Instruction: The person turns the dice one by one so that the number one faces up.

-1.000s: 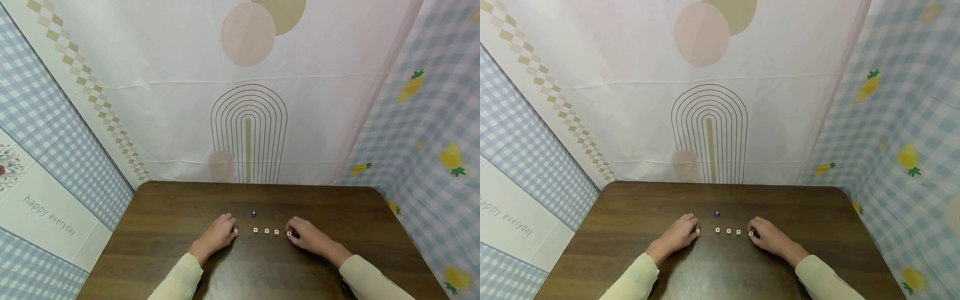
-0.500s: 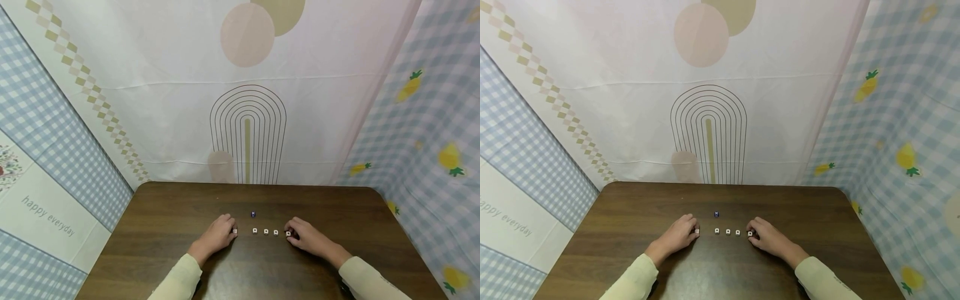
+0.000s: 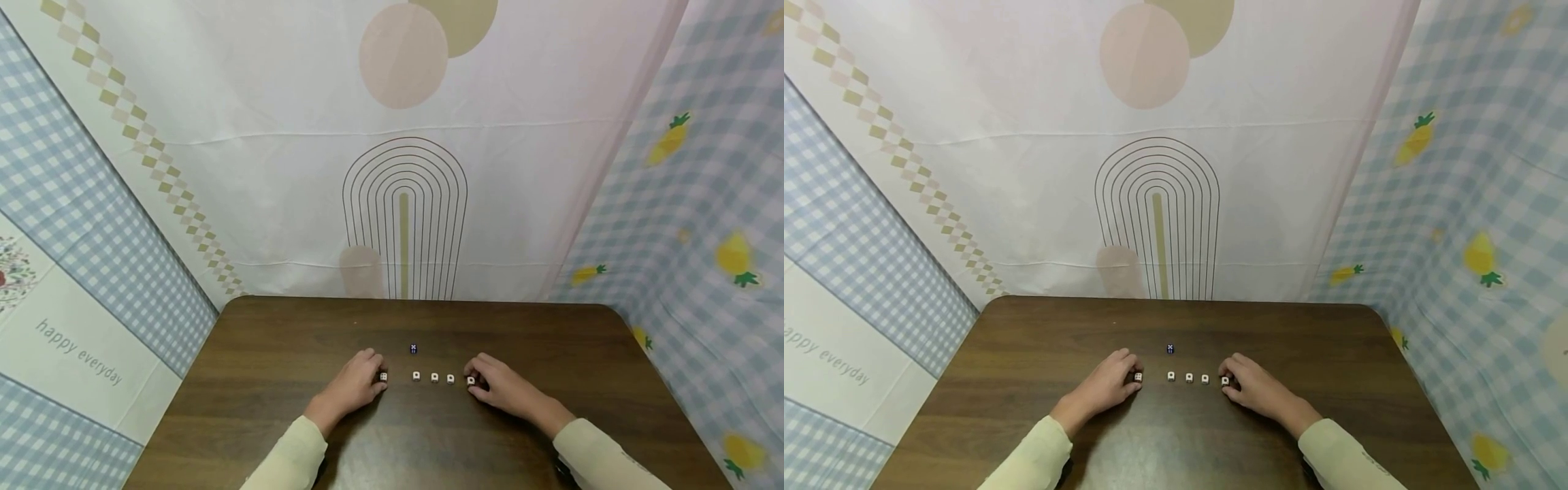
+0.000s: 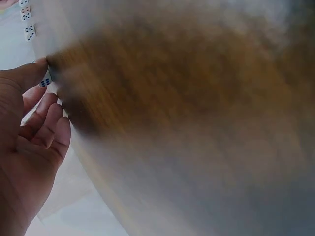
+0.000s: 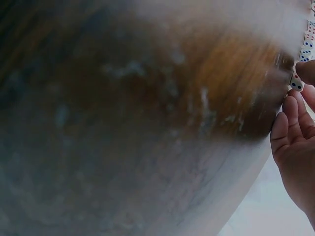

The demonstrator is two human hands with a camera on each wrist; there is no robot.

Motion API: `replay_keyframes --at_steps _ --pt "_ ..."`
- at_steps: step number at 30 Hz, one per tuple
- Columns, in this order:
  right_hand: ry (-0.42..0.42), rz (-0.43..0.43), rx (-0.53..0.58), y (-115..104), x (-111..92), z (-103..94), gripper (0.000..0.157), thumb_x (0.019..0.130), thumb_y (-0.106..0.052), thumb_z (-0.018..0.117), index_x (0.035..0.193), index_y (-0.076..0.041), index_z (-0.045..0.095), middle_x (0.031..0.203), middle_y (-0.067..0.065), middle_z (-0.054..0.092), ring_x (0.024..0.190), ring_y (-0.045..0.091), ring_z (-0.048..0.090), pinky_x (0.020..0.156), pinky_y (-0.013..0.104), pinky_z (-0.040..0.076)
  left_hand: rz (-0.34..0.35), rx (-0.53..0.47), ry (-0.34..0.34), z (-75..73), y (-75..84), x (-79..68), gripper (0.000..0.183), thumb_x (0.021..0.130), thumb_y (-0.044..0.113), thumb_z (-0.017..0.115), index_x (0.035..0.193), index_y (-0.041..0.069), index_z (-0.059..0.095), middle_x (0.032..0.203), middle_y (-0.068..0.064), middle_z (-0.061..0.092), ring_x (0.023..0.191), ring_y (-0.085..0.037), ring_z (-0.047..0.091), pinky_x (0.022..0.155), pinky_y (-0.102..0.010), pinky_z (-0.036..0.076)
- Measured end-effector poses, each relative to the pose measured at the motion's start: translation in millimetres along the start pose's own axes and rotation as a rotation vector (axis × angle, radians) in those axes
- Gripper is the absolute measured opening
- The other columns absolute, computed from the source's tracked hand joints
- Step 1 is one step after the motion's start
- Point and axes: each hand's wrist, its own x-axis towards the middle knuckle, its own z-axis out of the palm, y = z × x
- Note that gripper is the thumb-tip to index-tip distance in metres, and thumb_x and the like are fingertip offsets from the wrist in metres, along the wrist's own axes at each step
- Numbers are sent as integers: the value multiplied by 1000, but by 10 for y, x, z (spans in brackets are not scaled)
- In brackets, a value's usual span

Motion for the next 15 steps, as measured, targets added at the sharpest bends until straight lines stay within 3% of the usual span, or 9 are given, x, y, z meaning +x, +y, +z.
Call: replay_keyframes --at_steps 8,15 --pt "-39 46 19 -5 8 -16 23 92 -14 77 111 -16 64 104 -6 57 87 2 54 73 24 53 24 -35 22 -7 14 10 16 86 10 79 94 13 64 90 3 57 85 -17 57 80 -35 52" --pt "-21 25 21 6 4 -14 25 90 -12 79 110 -14 64 102 -5 57 86 3 55 72 24 53 68 -19 61 11 6 17 16 85 6 78 90 12 65 86 4 57 82 -16 57 77 -34 52"
